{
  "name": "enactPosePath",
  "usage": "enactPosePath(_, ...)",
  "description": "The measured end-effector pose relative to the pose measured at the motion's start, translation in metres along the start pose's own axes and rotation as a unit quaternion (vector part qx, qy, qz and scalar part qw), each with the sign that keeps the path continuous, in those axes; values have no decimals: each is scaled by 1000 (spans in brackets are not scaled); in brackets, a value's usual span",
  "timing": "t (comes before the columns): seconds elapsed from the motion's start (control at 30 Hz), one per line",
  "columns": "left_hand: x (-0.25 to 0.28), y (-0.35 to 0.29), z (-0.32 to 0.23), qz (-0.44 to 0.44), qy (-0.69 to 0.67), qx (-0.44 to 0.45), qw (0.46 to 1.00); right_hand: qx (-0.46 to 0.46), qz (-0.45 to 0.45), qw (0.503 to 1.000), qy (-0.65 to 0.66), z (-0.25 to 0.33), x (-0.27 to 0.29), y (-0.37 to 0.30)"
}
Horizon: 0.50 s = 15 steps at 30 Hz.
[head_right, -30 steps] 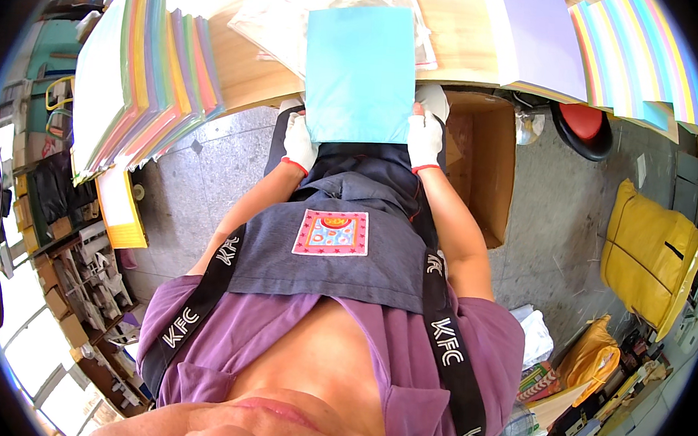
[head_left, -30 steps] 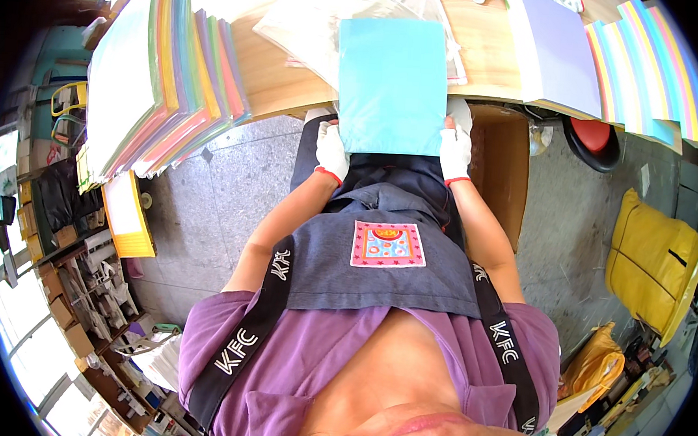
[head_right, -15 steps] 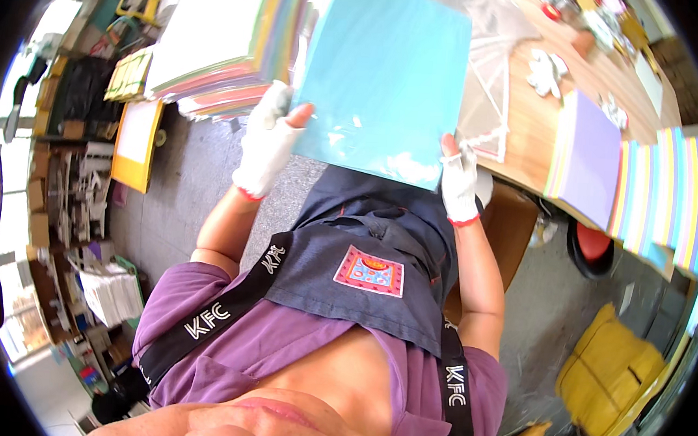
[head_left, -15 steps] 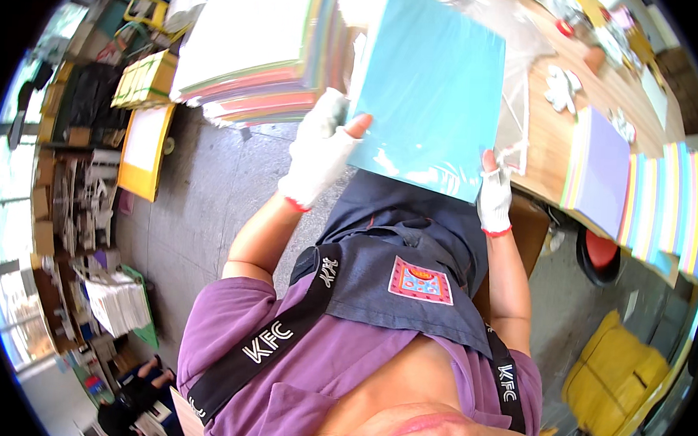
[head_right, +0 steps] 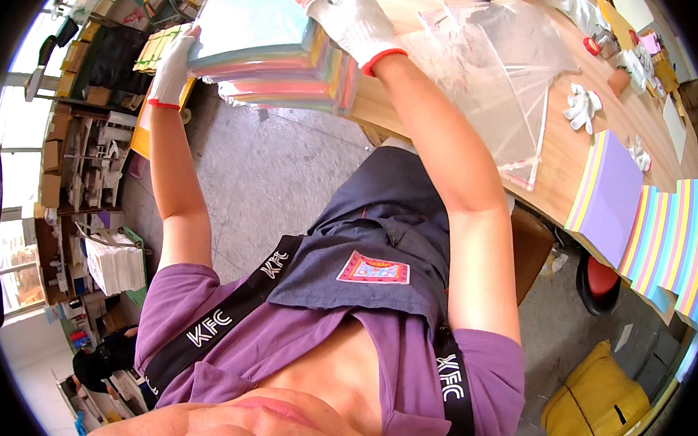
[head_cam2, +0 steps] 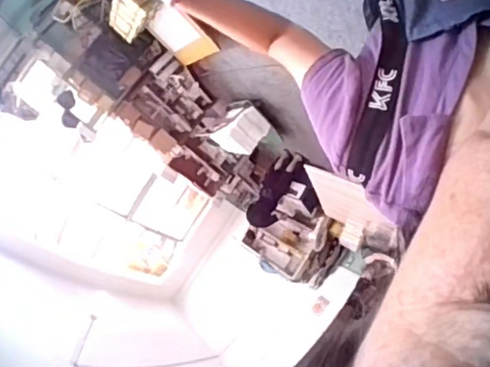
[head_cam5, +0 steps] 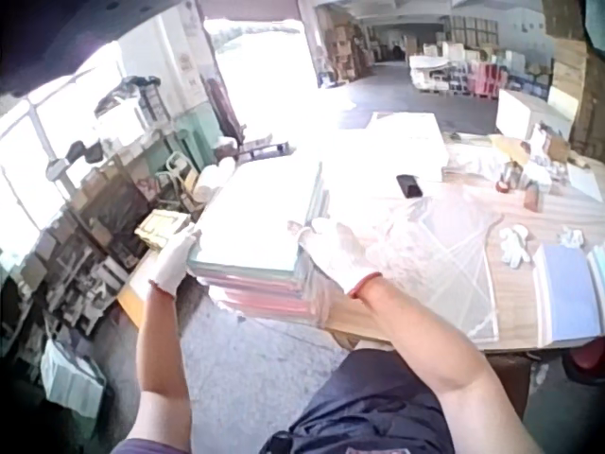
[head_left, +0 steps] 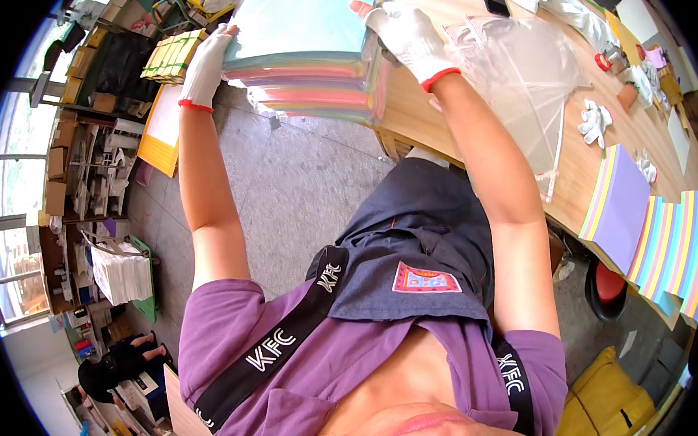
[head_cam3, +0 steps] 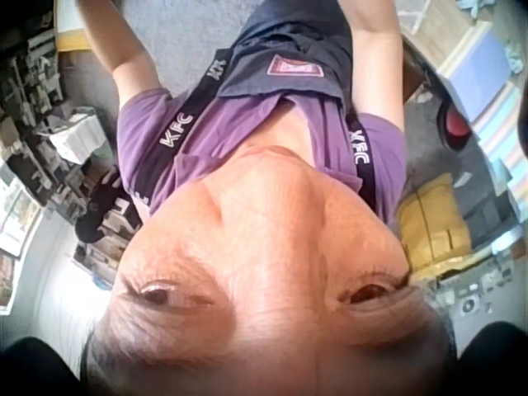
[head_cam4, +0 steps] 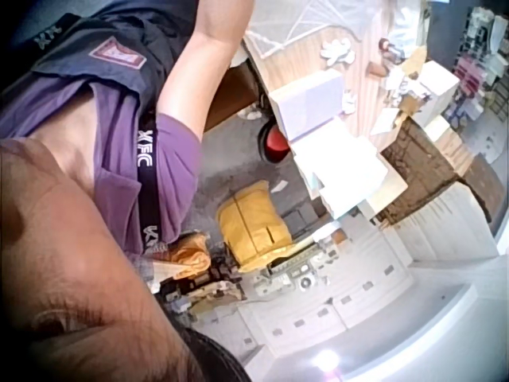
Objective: The person repeatedly picks up colored sheets of paper and places them into clear plastic bags. They handle the items one by one, inserting each sheet into a bag and stacking the packaged items on the table.
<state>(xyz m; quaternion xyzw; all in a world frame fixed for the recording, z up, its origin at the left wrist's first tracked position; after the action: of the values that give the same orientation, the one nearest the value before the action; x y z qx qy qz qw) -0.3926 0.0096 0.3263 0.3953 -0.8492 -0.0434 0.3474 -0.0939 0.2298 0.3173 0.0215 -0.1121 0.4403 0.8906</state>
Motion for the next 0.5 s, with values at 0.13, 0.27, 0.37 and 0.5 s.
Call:
enactPosePath(0.13, -32, -18, 97, -72, -396, 44, 914, -23, 0, 990, 142, -66, 38, -38)
enactPosePath(0.27, -49, -136, 213, -206, -443, 116, 865, -77, -76, 981, 159, -186, 103, -128)
enactPosePath(0.37, -171, -238, 204, -236, -315, 351, 850, -130, -255, 953, -101, -286, 217, -232)
enactPosePath(0.5, -271, -304, 168, -166, -299, 214, 915, -285, -469, 739, -391, -220, 330, -361)
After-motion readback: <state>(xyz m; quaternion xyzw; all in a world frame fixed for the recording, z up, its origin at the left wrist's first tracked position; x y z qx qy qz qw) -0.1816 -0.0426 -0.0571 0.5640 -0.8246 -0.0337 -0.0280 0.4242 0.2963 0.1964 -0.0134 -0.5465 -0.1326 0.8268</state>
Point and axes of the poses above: each hand's wrist, its own y-axis towards the middle knuckle, its own x-axis out of the back of the hand, z = x × y, the point moved 9 cm from there along y, towards the middle knuckle, and after that the axes turned 9 degrees about -x, right-handed, at the moved point
